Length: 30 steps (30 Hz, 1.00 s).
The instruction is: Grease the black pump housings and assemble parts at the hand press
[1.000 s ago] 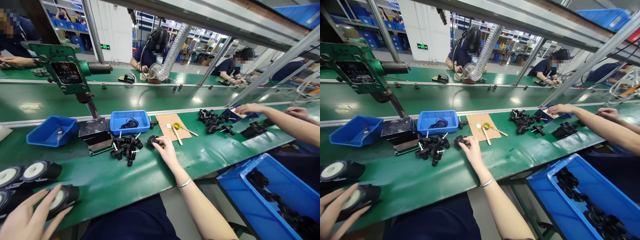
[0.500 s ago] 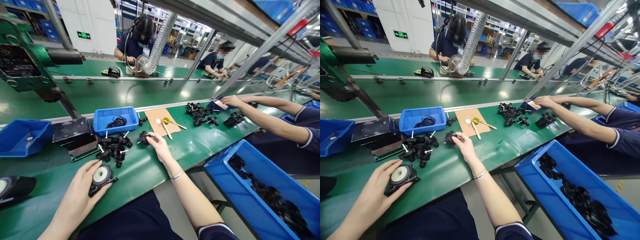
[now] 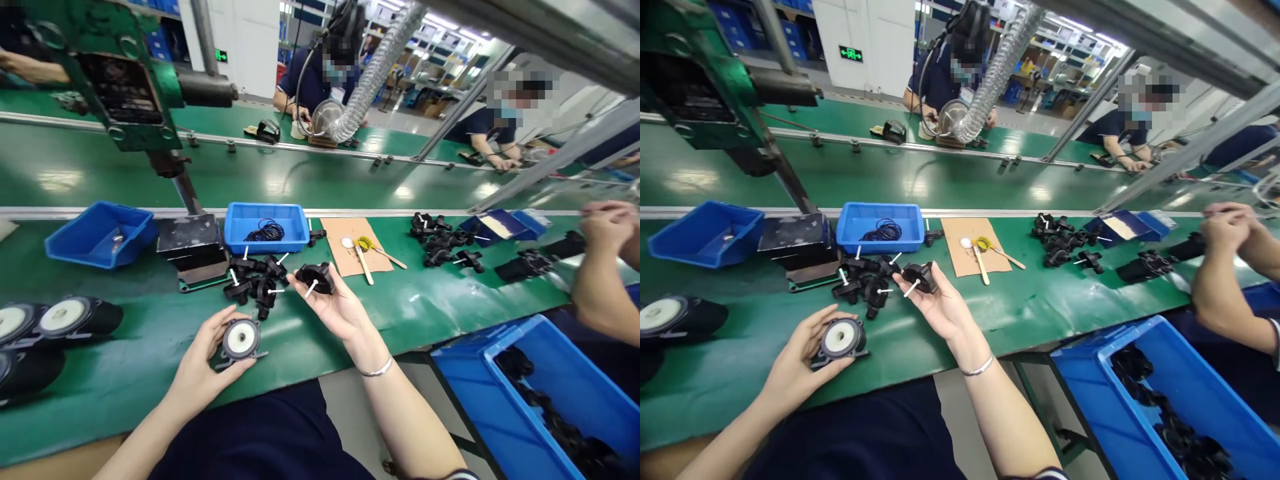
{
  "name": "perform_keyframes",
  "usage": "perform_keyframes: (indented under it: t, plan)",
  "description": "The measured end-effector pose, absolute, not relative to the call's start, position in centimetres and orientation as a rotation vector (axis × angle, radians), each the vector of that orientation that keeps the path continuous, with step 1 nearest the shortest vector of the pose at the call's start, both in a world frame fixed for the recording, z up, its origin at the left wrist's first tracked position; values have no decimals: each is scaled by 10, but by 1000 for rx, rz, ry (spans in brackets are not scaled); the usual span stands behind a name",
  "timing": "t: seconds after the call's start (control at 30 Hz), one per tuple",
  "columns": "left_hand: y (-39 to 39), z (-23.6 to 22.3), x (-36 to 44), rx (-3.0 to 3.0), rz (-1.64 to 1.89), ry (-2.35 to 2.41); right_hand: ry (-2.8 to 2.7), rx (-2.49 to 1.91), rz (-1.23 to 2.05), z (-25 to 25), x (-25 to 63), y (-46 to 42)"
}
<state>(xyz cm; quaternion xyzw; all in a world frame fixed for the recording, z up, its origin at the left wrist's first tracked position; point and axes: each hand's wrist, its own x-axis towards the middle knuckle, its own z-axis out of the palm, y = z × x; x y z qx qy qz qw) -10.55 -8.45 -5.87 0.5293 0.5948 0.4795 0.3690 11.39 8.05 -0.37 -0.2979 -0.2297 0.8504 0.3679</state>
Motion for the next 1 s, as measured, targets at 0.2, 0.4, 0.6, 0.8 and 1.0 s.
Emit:
perform_keyframes:
  t: [0.2,0.4,0.6,0.8,1.0]
  plan:
    - [-86,-56,-108,1324,1248,1451,-967,-801,2040,16,89,59]
    - [-84,-57,-109,1261,1270,1402,-1551,-702,1840,25,58,40]
    - [-83,-62,-110,1285,1299,1393,-1759,-689,1764,13,43,37]
    - [-81,-60,-111,1350,1293,1400,-2016,-642,1456,9,46,34]
    - [-80,-56,-114,1481,1254,1501,-2379,-460,980,17,53,28]
